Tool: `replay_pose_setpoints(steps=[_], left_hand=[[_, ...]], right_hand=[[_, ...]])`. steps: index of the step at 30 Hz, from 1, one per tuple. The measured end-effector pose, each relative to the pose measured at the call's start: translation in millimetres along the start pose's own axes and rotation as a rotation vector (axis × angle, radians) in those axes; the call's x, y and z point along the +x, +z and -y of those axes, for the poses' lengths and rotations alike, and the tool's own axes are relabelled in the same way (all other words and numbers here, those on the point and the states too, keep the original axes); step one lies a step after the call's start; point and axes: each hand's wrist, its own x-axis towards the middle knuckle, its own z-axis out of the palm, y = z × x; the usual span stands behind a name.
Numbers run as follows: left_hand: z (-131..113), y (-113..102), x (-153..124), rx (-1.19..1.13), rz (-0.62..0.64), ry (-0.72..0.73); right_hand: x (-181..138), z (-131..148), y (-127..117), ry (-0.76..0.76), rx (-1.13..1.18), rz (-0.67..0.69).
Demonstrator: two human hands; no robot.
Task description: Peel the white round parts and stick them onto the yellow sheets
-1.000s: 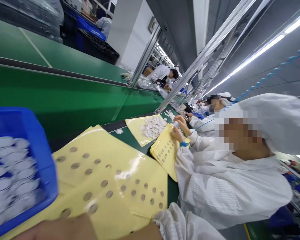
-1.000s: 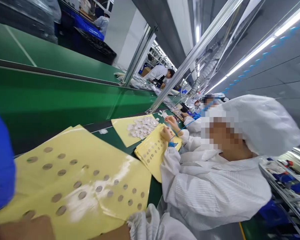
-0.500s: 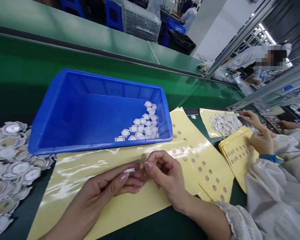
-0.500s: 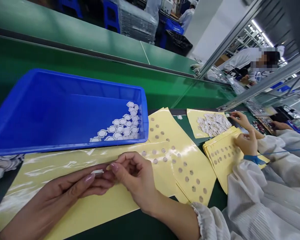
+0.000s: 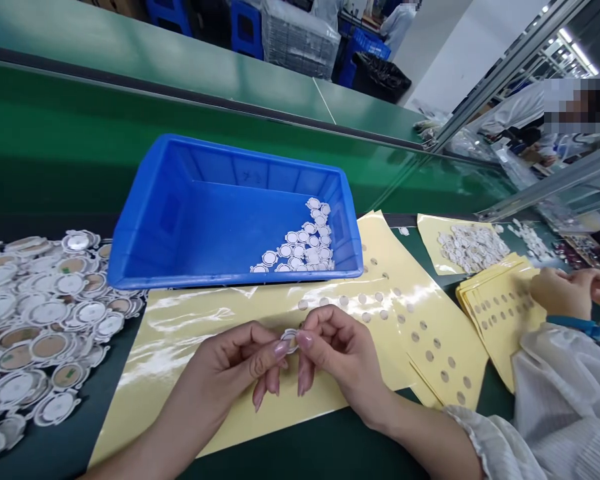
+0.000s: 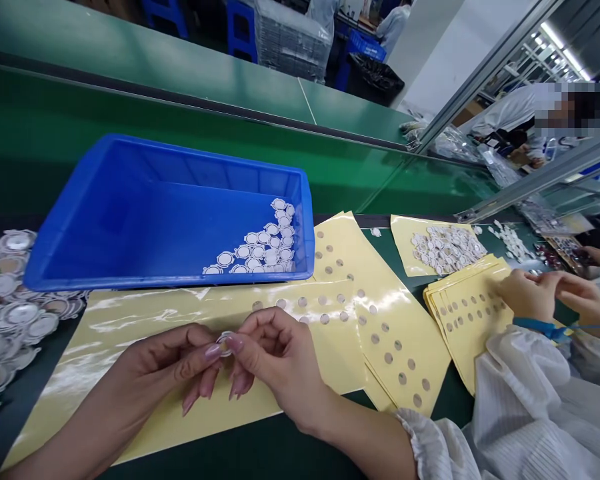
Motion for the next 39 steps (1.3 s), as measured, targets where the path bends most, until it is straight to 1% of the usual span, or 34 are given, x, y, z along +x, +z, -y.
replay_pose_setpoints(steps=[7, 14, 39], left_hand=[[-2.6, -2.0, 0.5, 0.016, 0.019, 0.049], [0.2, -1.3, -0.5, 0.004, 0.025, 0.049], [1.7, -3.8, 2.0, 0.065, 0.026, 0.031]], right_hand=[[2.6, 0.7, -1.7, 0.043, -0.022, -0.044], [2.4, -1.7, -1.4, 0.070, -0.055, -0.052], [2.9, -4.5, -0.5, 0.057, -0.072, -0.046]])
